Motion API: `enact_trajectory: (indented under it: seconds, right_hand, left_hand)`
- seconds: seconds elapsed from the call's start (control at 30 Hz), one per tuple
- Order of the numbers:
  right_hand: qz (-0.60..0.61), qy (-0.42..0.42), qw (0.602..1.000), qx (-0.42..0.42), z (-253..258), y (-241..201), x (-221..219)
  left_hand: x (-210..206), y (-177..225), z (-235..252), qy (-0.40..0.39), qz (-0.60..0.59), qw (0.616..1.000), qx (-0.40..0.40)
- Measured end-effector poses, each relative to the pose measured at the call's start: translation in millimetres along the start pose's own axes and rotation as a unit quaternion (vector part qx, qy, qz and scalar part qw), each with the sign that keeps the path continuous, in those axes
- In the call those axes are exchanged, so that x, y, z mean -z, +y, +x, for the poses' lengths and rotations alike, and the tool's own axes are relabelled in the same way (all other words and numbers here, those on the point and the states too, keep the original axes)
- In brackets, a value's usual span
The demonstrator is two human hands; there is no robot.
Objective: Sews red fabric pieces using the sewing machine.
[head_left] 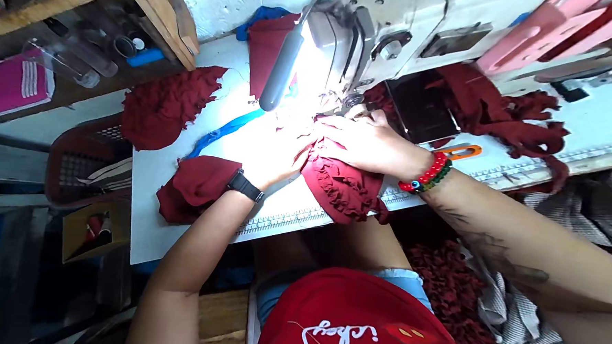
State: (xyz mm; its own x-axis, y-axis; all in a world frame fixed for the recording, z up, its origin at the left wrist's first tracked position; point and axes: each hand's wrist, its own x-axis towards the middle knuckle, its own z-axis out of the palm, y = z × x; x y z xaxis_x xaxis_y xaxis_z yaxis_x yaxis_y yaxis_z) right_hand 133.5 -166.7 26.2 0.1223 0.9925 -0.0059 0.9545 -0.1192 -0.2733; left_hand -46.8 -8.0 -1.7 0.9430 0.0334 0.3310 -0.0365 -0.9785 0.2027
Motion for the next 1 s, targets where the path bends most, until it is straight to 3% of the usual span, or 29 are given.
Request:
enact_trajectory:
  seconds: [0.2, 0.33, 0.47, 0.53, 0.63, 0.7, 0.8, 0.87, 1.0]
  right_hand:
    - [0.028, 0.140, 0.990, 0.008, -22.4, -23.2, -8.2]
    - [0.063, 0.100, 0.992, -0.037, -24.3, -32.7, -2.9]
    - [0.209, 0.059, 0.972, -0.092, -12.1, -23.4, 10.6]
    - [0.310, 0.020, 0.941, -0.132, -2.5, -13.9, 16.5]
    - [0.507, -0.020, 0.836, -0.211, 3.1, -12.3, 22.6]
    - [0.556, -0.042, 0.794, -0.242, 2.2, -11.7, 27.7]
    - [0.531, -0.040, 0.804, -0.265, 1.8, -14.4, 27.6]
    - [0.515, -0.059, 0.814, -0.261, 4.0, -14.9, 26.6]
    - [0.566, -0.078, 0.771, -0.282, 14.5, -11.3, 28.5]
  left_hand:
    - [1.4, 0.4, 2.5, 0.012, 0.013, 1.000, -0.025]
    - [6.4, 3.2, 10.0, 0.021, -0.038, 0.999, 0.012]
    - [10.3, 7.5, 17.6, -0.007, -0.044, 0.997, 0.055]
    - [14.0, 12.4, 22.3, -0.030, -0.043, 0.995, 0.087]
    - [13.0, 14.8, 26.1, -0.035, -0.050, 0.992, 0.113]
    - [8.1, 13.2, 25.1, -0.012, -0.065, 0.992, 0.112]
    - [3.6, 10.2, 22.5, 0.039, -0.092, 0.991, 0.087]
    - [5.9, 10.6, 21.4, 0.019, -0.081, 0.992, 0.100]
    - [8.2, 14.8, 22.2, -0.020, -0.065, 0.988, 0.136]
